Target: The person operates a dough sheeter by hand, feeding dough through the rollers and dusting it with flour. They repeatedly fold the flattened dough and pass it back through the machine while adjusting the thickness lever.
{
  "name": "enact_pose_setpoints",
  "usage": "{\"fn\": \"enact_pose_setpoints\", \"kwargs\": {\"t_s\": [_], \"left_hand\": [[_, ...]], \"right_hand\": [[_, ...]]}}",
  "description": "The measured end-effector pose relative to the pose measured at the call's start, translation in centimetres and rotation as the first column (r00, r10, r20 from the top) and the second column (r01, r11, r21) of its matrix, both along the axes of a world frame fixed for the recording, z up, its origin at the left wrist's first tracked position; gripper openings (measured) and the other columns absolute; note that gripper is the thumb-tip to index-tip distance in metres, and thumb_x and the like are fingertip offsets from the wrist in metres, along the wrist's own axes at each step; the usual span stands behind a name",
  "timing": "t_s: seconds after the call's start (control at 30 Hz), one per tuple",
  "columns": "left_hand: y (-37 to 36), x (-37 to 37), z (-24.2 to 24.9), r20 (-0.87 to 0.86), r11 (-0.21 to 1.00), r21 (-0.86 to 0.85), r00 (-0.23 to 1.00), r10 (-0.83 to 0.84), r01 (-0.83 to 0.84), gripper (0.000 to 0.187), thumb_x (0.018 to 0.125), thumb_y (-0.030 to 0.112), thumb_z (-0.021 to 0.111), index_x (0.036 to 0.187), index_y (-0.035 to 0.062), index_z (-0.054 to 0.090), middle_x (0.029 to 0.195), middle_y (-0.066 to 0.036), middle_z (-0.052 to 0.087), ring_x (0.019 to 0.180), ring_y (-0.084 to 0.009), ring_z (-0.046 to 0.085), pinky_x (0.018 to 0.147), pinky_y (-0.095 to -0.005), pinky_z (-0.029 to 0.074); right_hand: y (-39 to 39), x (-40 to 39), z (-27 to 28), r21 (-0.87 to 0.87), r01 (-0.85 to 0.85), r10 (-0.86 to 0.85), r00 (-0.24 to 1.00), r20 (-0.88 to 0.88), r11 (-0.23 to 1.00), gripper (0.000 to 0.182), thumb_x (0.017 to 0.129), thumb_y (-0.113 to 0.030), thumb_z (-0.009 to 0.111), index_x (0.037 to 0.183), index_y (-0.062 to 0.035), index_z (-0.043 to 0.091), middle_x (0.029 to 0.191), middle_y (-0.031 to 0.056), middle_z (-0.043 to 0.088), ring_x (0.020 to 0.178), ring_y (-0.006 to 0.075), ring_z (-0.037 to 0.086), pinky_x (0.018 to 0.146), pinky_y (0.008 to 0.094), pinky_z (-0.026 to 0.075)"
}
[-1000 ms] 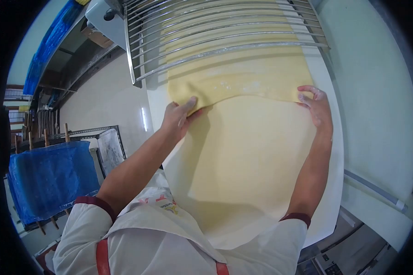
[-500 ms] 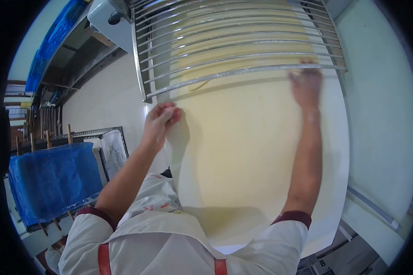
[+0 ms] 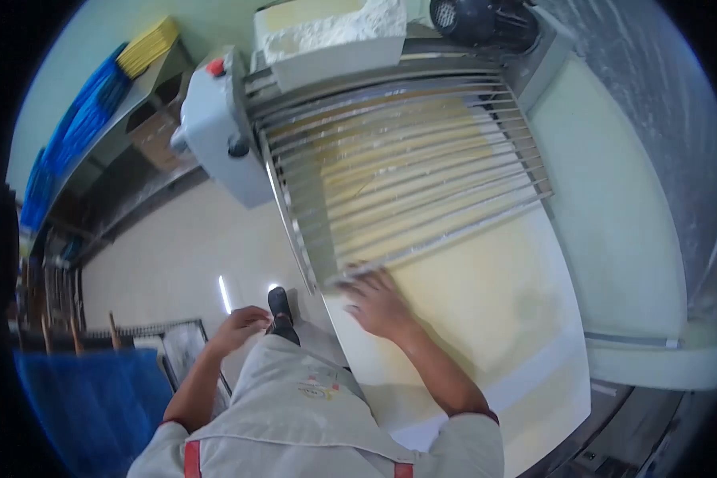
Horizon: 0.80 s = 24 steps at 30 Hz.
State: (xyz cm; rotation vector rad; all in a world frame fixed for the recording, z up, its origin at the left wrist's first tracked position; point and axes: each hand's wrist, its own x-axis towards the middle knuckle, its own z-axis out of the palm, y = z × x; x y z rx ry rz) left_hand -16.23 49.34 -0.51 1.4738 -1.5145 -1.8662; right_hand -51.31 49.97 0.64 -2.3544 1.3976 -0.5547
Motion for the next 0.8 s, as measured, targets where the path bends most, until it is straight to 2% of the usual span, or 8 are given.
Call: {"fn": "enact_pose_setpoints", "kwargs": {"t_s": [0.1, 0.23, 0.3, 0.37, 0.43, 0.53, 0.63, 0.8], "left_hand": [[-12.6, 9.5, 0.4, 0.002, 0.901, -0.315, 0.949, 0.315, -0.298, 0.018, 0.089, 0.014, 0.059, 0.101, 0.0, 0.061, 0.091, -0.006, 0.063, 0.084, -0.0139, 0.058, 0.078, -0.0264, 0.046], [-30.8, 13.2, 7.9, -0.183, 0.373, -0.847, 0.867, 0.464, -0.379, 0.024, 0.095, 0.015, 0.051, 0.111, -0.0012, 0.056, 0.101, -0.006, 0.06, 0.097, -0.0144, 0.055, 0.088, -0.027, 0.042], [-36.0, 10.9, 11.6, -0.101, 0.483, -0.843, 0.952, 0.29, -0.236, 0.027, 0.096, 0.015, 0.048, 0.117, -0.0022, 0.052, 0.108, -0.008, 0.058, 0.101, -0.0156, 0.054, 0.091, -0.0278, 0.041], [-39.4, 8.5, 12.5, -0.032, 0.573, -0.816, 0.996, 0.088, -0.077, 0.035, 0.097, 0.013, 0.043, 0.127, -0.0041, 0.044, 0.12, -0.014, 0.054, 0.111, -0.0212, 0.052, 0.096, -0.031, 0.038], [-41.1, 8.8, 10.8, 0.11, 0.374, -0.925, 0.989, 0.1, 0.065, 0.037, 0.097, 0.011, 0.04, 0.13, -0.0049, 0.039, 0.126, -0.018, 0.05, 0.115, -0.0257, 0.05, 0.099, -0.0339, 0.036], [-39.7, 10.3, 11.6, 0.06, 0.554, -0.827, 0.994, -0.086, 0.098, 0.044, 0.094, 0.02, 0.048, 0.129, -0.0057, 0.041, 0.124, -0.022, 0.052, 0.113, -0.0277, 0.051, 0.098, -0.0358, 0.037], [-41.2, 14.7, 9.9, 0.115, 0.689, -0.664, 0.95, -0.291, 0.291, 0.054, 0.084, 0.04, 0.063, 0.112, -0.0052, 0.053, 0.099, -0.017, 0.063, 0.091, -0.0238, 0.061, 0.078, -0.037, 0.047], [-47.4, 17.1, 2.0, 0.03, 0.468, -0.805, 0.812, -0.583, 0.366, 0.049, 0.073, 0.045, 0.072, 0.083, -0.0007, 0.059, 0.071, -0.008, 0.057, 0.068, -0.0165, 0.056, 0.059, -0.032, 0.043]], "right_hand": [[1.6, -3.8, -1.3, -0.083, 0.561, -0.559, 0.828, 0.042, 0.824, 0.048, 0.077, -0.012, 0.063, 0.123, -0.0039, 0.051, 0.133, 0.0219, 0.044, 0.127, 0.0382, 0.037, 0.107, 0.05, 0.026], [3.7, -1.1, 0.3, -0.228, 0.95, -0.955, 0.252, 0.155, 0.214, 0.033, 0.09, -0.016, 0.054, 0.118, 0.0006, 0.052, 0.129, 0.0203, 0.048, 0.125, 0.036, 0.04, 0.106, 0.0441, 0.029], [-0.6, 4.1, 3.7, -0.248, 0.969, -0.953, 0.091, 0.288, 0.017, 0.031, 0.09, -0.017, 0.053, 0.116, 0.0009, 0.053, 0.126, 0.0191, 0.05, 0.123, 0.0344, 0.043, 0.105, 0.043, 0.031], [-6.7, 9.3, 3.3, -0.173, 0.978, -0.841, 0.193, 0.506, 0.121, 0.029, 0.086, -0.013, 0.057, 0.112, -0.0001, 0.054, 0.123, 0.0176, 0.052, 0.121, 0.032, 0.045, 0.104, 0.0414, 0.032], [-14.6, 16.4, 5.6, -0.104, 0.918, -0.663, 0.351, 0.661, 0.382, 0.032, 0.084, -0.01, 0.058, 0.114, -0.0002, 0.054, 0.124, 0.018, 0.051, 0.119, 0.0327, 0.046, 0.104, 0.0414, 0.033], [-24.0, 24.3, 8.9, 0.014, 0.812, -0.522, 0.362, 0.772, 0.584, 0.031, 0.089, -0.017, 0.054, 0.114, 0.0014, 0.053, 0.116, 0.0172, 0.055, 0.11, 0.0257, 0.052, 0.098, 0.0351, 0.037], [-28.2, 26.7, 9.2, 0.309, 0.837, -0.5, -0.05, 0.865, 0.451, 0.029, 0.094, -0.023, 0.048, 0.108, 0.0018, 0.056, 0.1, 0.0125, 0.06, 0.094, 0.0175, 0.055, 0.087, 0.0293, 0.041], [-29.9, 26.7, 8.7, 0.293, 0.882, -0.39, -0.139, 0.91, 0.37, 0.033, 0.098, -0.029, 0.042, 0.093, 0.001, 0.057, 0.08, 0.0048, 0.056, 0.077, 0.0106, 0.049, 0.072, 0.025, 0.04]]}}
